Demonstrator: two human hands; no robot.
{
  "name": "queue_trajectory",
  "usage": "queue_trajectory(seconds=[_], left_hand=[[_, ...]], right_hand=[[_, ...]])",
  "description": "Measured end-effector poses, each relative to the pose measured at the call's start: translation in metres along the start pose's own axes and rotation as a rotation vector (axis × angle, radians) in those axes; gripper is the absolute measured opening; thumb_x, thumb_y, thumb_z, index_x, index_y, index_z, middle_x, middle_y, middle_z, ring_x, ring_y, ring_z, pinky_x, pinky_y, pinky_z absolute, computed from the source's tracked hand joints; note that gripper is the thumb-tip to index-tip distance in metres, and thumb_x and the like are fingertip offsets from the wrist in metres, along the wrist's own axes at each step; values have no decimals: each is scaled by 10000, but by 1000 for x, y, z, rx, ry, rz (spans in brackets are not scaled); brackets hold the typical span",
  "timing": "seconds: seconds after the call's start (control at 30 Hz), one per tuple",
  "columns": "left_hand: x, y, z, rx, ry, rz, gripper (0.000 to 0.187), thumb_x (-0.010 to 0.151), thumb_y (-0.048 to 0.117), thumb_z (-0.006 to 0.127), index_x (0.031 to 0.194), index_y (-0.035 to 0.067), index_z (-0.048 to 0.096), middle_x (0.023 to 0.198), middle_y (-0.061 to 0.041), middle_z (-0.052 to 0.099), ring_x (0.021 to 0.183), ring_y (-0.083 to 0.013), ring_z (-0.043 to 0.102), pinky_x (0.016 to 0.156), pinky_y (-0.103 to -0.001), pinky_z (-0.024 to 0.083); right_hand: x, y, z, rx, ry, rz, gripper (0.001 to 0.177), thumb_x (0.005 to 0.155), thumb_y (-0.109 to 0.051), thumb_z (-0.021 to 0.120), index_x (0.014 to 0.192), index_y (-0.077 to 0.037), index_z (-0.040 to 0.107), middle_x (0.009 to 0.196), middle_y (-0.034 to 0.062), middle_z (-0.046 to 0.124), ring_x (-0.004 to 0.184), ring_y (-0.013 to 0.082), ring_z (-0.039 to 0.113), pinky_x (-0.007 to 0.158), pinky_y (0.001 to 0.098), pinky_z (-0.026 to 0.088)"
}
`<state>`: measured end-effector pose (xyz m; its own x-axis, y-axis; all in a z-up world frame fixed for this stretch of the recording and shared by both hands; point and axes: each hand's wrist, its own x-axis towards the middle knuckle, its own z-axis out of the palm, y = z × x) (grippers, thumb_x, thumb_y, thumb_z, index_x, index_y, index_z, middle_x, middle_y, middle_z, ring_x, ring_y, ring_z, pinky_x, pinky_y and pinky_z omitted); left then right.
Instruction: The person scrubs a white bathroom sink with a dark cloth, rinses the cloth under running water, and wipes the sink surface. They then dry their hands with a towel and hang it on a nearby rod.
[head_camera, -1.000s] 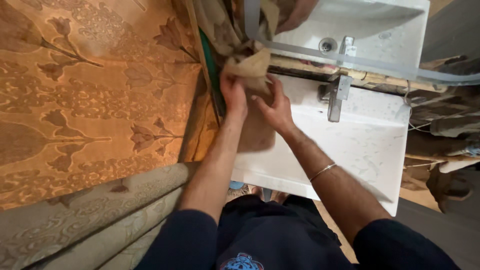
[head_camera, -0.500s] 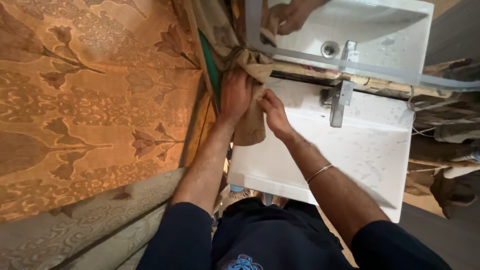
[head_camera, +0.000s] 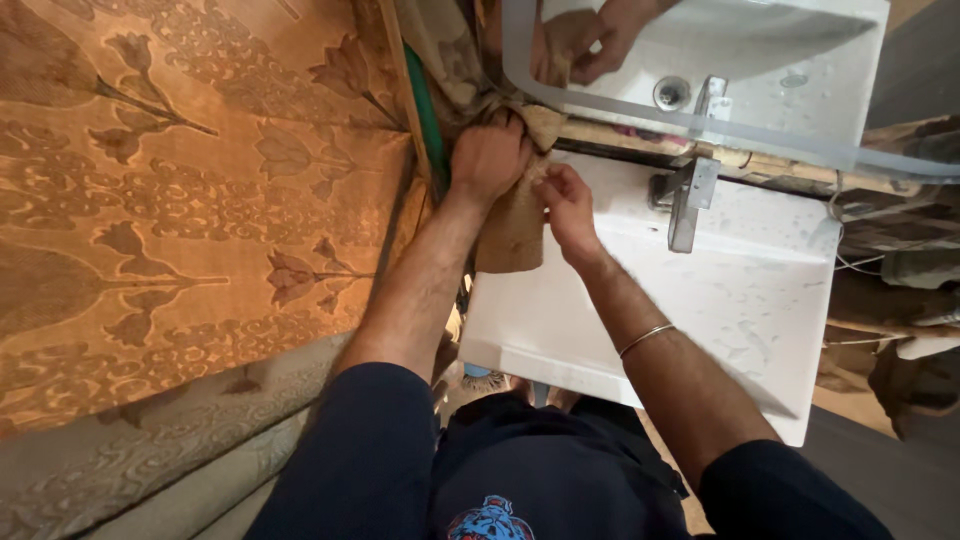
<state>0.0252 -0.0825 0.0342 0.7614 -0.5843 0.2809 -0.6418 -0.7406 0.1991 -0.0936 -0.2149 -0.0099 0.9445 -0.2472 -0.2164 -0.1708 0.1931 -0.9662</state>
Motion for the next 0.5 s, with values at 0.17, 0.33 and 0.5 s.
queue_trajectory(seconds=[0.17, 0.33, 0.5], left_hand=[[7, 3, -5, -37, 17, -20, 351, 905, 339, 628, 1025, 20, 712, 940, -197, 733, 781, -376, 716, 696, -490, 568], [11, 4, 8, 21, 70, 5, 259, 900, 270, 626, 890, 41, 746, 854, -203, 740, 744, -360, 728, 681, -482, 574], [23, -1, 25, 30, 11, -66, 202, 860, 168, 613, 758, 83, 765, 804, -191, 738, 747, -346, 738, 684, -459, 584]], right_hand=[[-6, -27, 0, -538, 179, -319, 503, 904, -136, 649, 1397, -89, 560, 1362, 152, 625, 931, 242, 716, 789, 378, 588], [3, -55, -3, -1160, 103, -595, 750, 842, -205, 714, 1493, 6, 407, 1500, 300, 481, 1035, 430, 676, 740, 490, 576], [11, -60, -4, -1232, 10, -510, 825, 871, -283, 708, 1537, 28, 333, 1500, 313, 483, 927, 426, 706, 743, 507, 581]])
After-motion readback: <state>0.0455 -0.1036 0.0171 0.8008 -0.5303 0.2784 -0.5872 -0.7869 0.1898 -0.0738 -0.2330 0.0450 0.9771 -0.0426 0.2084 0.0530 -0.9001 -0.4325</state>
